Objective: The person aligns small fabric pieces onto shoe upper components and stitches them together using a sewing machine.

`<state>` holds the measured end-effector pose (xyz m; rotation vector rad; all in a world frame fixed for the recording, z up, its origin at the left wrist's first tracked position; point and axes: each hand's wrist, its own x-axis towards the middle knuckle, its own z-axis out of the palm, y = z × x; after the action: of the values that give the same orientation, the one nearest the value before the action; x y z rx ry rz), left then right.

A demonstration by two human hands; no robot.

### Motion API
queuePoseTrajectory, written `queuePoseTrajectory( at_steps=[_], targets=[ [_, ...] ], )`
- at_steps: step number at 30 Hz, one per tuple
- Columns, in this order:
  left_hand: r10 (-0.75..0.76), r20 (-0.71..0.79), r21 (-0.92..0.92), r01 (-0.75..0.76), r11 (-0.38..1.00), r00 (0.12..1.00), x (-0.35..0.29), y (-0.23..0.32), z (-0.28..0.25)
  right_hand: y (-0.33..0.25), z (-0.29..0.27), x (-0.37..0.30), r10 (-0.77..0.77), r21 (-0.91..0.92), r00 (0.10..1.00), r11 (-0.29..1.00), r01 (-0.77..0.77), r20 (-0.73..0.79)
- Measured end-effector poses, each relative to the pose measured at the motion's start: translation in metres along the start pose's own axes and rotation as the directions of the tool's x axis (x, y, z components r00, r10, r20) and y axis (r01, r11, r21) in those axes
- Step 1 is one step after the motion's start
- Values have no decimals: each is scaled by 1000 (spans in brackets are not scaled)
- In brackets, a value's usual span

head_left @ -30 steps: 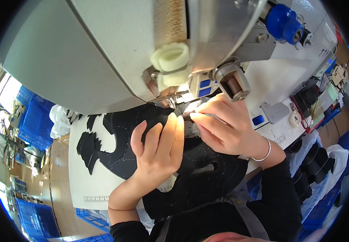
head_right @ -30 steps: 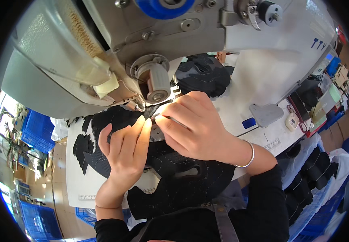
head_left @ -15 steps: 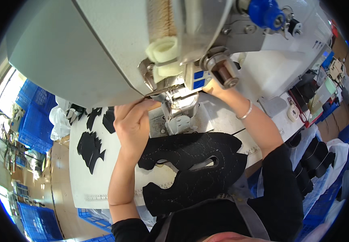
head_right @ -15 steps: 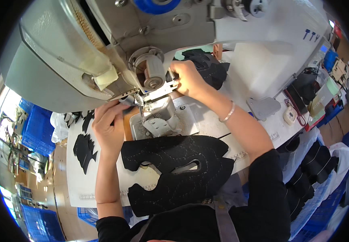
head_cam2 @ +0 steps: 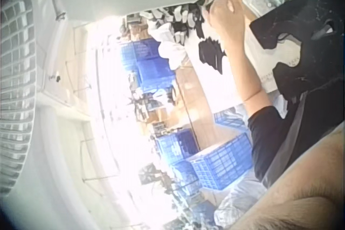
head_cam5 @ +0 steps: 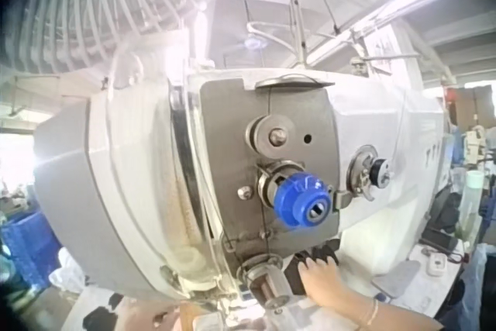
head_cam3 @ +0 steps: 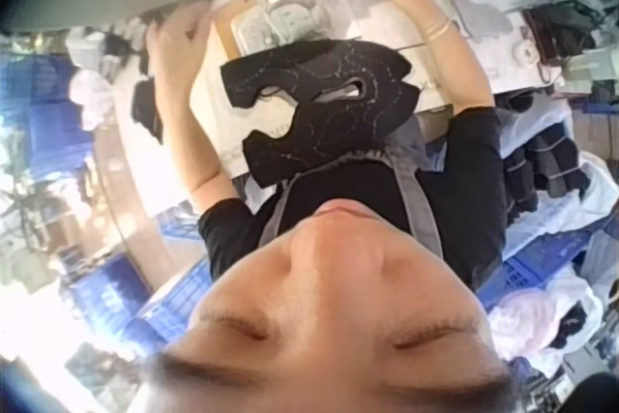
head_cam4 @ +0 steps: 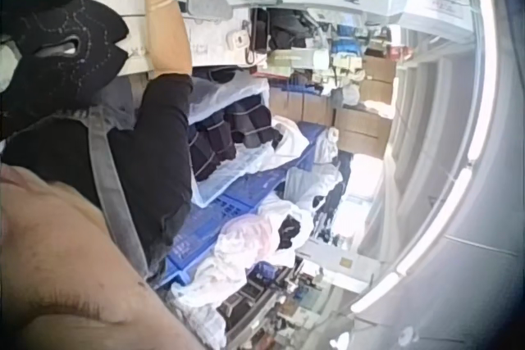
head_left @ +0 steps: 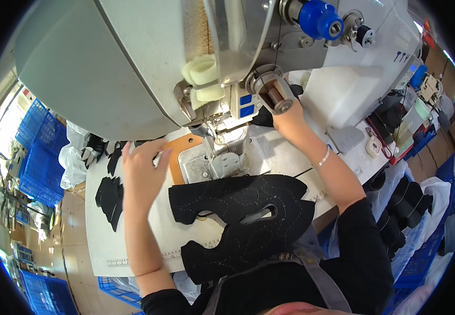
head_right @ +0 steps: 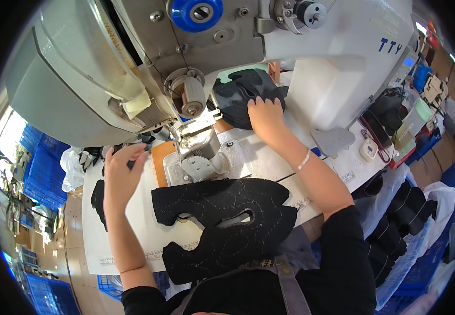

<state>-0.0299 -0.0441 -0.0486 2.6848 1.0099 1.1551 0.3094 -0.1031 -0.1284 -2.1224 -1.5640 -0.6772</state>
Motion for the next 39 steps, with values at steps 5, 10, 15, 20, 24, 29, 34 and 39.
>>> queuePoseTrajectory(
  at_steps=[5, 10, 15, 20, 24, 29, 34, 39],
  targets=[
    [-407, 141, 615, 243, 751, 902, -55, -118, -42, -30, -66, -58, -367, 228, 928, 910, 346, 58],
    [-697, 411, 491, 502, 712, 587, -140, -241, -87, -34, -86, -112, -599, 621, 739, 715, 321, 309],
    [-642, 279, 280, 579, 766, 714, -174, -226, -74, -53, -106, -113, -515, 501, 755, 817, 287, 407],
    [-392, 13, 330, 366, 870, 920, -183, -198, -69, -67, -119, -109, -515, 475, 775, 820, 319, 367],
    [-580, 182, 152, 560, 814, 794, -171, -193, -74, -58, -114, -103, -377, 547, 822, 831, 96, 428],
    [-607, 265, -176, 657, 733, 749, -152, -163, -69, -61, -128, -81, -318, 740, 891, 673, -29, 325],
    [-534, 167, -620, 509, 597, 829, -98, -72, -87, -65, -132, -70, -431, 715, 861, 689, 120, 270],
    [-31, 305, -569, 209, 795, 952, -54, 7, -60, -68, -133, -58, -452, 744, 886, 627, 231, 106]
  ],
)
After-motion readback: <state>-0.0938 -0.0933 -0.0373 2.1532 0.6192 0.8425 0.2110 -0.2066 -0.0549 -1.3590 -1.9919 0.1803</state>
